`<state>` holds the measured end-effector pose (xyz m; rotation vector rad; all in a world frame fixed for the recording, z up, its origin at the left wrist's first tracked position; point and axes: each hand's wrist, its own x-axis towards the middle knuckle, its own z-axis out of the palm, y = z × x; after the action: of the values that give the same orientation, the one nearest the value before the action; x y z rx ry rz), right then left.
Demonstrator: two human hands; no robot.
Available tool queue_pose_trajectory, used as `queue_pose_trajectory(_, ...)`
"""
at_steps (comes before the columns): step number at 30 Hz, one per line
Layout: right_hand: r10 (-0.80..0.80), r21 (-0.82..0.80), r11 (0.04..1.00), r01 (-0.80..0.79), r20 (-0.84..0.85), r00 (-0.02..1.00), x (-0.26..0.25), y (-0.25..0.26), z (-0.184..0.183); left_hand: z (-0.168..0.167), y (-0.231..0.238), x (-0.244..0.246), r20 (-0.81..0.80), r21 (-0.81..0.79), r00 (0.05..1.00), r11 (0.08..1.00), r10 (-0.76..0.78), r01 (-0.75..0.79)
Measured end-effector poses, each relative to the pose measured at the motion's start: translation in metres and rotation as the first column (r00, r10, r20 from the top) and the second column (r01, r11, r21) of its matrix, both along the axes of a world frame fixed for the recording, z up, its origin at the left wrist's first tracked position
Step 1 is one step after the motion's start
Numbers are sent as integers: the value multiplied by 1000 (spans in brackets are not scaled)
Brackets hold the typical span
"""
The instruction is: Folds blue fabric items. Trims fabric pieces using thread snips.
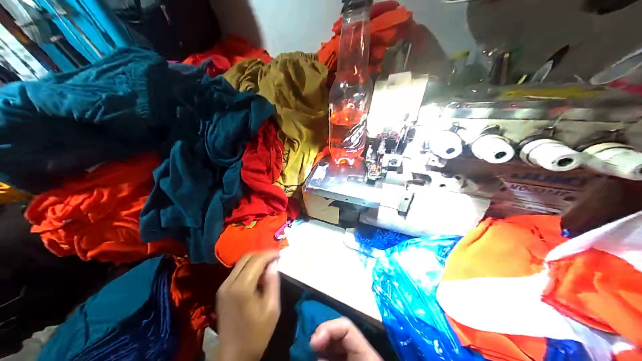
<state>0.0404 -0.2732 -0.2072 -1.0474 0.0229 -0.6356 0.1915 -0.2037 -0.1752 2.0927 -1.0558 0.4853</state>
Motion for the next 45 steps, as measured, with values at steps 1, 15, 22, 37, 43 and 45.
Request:
queue_pose_trajectory(1,-33,21,999,33,-3,999,-2,-9,9,0,-24,9,58,79,998,996,40,-45)
queue_pose_trajectory(15,-148,451,884,126,14,989,44,-92,38,17,1,23,-778,-272,596,962,-199,-35)
queue_pose_trajectory(22,0,258,966,-27,104,995,37,-107,24,48,-43,0,-702,-511,522,853,-484,104)
queue_pose_trajectory(37,-340,-146,937,316,-192,920,36,-104,24,44,-57,-5,-557,-248,762,942,-330,227)
queue_pose_trajectory(43,-518,-495,756,427,-55,854,32,-94,12,50,-55,-7,-794,-402,462,911,-396,91)
queue_pose_trajectory(45,-451,-510,785,351,-83,889,30,-84,18,50,-54,-9,-821,-414,394,906,-414,88)
